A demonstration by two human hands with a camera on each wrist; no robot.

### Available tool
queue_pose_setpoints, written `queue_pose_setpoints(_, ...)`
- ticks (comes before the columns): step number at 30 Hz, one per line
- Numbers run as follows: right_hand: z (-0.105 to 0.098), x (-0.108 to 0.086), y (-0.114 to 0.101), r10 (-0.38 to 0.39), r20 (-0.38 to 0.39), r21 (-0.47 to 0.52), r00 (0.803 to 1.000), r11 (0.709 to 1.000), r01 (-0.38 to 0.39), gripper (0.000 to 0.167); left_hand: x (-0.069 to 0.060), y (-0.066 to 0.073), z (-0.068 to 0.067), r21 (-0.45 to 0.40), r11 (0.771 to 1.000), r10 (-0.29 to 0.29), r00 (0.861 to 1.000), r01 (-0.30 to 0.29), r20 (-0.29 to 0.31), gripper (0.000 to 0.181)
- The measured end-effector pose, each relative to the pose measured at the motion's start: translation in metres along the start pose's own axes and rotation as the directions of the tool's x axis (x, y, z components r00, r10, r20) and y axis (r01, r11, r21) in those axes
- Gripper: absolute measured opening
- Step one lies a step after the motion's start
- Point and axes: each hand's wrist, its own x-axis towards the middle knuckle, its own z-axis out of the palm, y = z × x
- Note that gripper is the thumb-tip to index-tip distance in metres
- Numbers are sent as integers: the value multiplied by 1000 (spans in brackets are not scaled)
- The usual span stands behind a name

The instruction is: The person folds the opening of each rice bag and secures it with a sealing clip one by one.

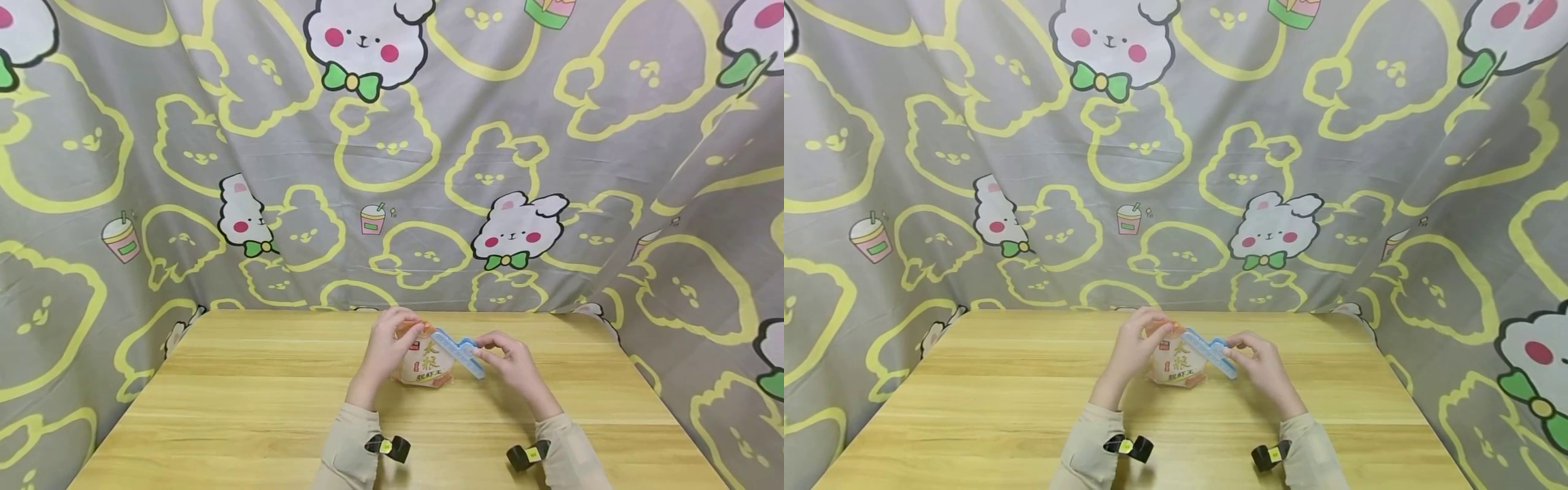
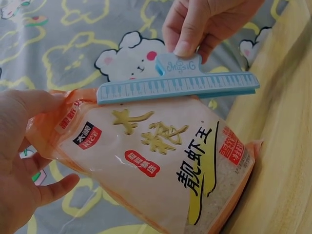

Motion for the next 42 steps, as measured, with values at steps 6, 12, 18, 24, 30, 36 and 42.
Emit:
queue_pose_setpoints(6,-8,1,-27,-16,8,0,1000,1000,16,10,1,2,-1,12,1000,-9,1000,9,23,14)
queue_pose_setpoints(12,-9,1,-35,-38,-32,-1,999,999,38,11,0,3,-2,37,999,10,999,-11,43,14)
queue_pose_setpoints(18,-9,0,-34,-14,-35,-4,999,1000,14,11,0,4,-2,22,1000,-12,997,11,73,10)
queue_pose_setpoints(24,-12,1,-37,9,-17,-11,1000,1000,-9,10,0,3,-2,10,1000,-7,997,6,77,9)
queue_pose_setpoints(30,-13,2,-39,-27,-11,-17,1000,999,27,9,0,3,-2,27,999,-20,997,18,69,8)
queue_pose_setpoints(36,-6,1,-22,-41,-34,-15,999,999,41,10,0,3,-2,47,999,-19,998,16,58,8)
queue_pose_setpoints(42,-1,1,0,-37,-45,35,998,999,39,13,0,5,-2,60,998,-12,999,9,52,8)
